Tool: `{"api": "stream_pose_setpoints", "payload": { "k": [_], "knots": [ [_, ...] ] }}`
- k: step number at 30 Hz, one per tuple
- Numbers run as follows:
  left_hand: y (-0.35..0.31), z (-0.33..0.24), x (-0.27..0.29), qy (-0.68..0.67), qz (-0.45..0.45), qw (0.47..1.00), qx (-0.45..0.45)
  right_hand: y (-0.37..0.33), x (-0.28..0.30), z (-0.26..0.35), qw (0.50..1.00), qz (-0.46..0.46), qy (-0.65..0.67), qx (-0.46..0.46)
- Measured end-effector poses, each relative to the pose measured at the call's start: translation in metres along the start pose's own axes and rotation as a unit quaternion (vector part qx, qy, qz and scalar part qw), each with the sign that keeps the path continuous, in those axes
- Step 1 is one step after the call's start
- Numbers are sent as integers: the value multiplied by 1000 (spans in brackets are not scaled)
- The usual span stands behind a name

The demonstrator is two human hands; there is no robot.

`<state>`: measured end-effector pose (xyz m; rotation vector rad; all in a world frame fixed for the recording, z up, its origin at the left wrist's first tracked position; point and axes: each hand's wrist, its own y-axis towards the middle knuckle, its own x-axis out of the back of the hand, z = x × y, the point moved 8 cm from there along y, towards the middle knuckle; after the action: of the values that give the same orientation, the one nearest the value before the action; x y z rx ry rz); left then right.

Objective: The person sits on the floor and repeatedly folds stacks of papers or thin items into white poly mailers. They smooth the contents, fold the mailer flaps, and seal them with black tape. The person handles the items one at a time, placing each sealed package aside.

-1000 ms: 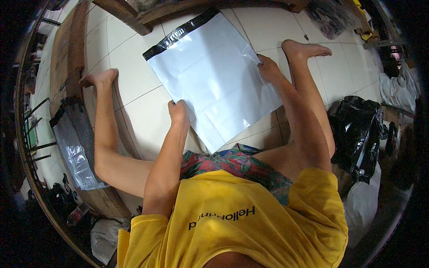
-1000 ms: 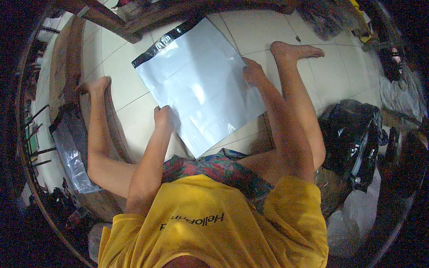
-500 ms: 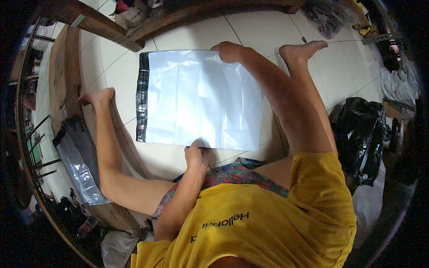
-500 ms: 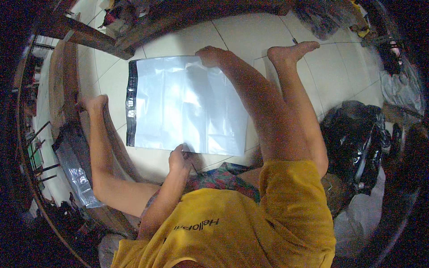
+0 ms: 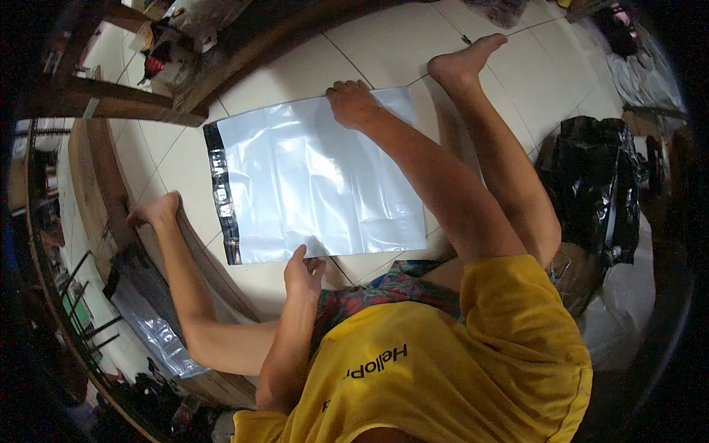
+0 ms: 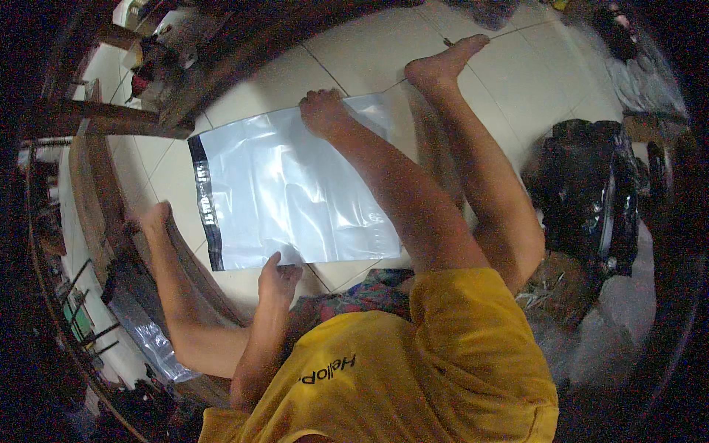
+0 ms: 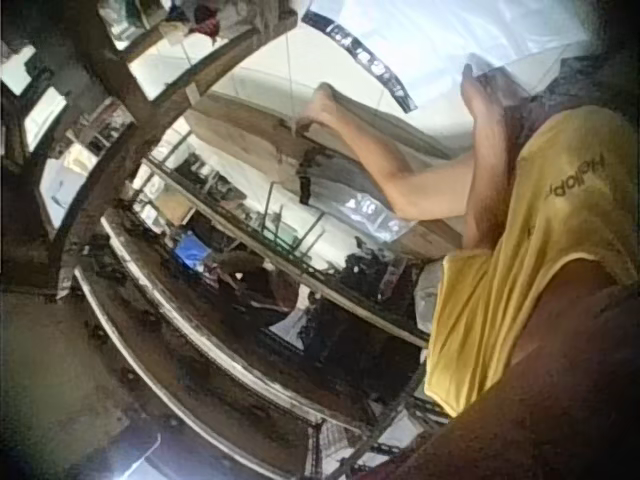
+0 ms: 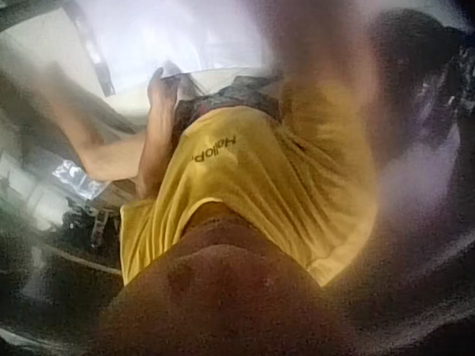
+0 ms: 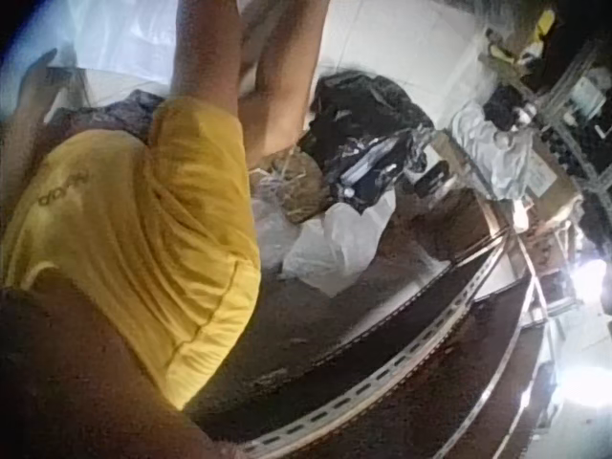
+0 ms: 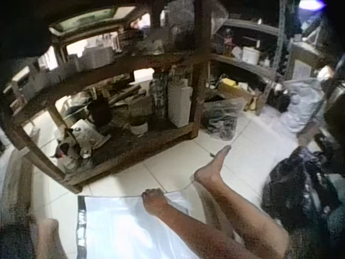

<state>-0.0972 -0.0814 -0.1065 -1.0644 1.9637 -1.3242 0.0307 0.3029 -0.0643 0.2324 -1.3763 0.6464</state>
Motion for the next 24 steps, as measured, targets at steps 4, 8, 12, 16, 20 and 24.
{"api": "stream_pose_setpoints", "payload": {
  "k": [4,8,12,16,20,24],
  "knots": [
    [-30,-48,28,252,126,959,27,-62,56,-12,956,-259,105,-92],
    [-15,-210,17,430,48,849,-304,-178,14,-83,873,-252,246,-338],
    [102,-304,58,502,-101,747,-424,-221,-55,-74,876,-86,295,-372],
    [115,-286,2,586,-72,725,-355,-222,-35,-47,918,-41,241,-313],
    [113,-277,-14,532,9,764,-364,-232,-56,-61,875,-135,298,-356],
    [114,-278,-10,537,13,747,-391,-231,-64,-64,883,-127,294,-343]
  ]
}}
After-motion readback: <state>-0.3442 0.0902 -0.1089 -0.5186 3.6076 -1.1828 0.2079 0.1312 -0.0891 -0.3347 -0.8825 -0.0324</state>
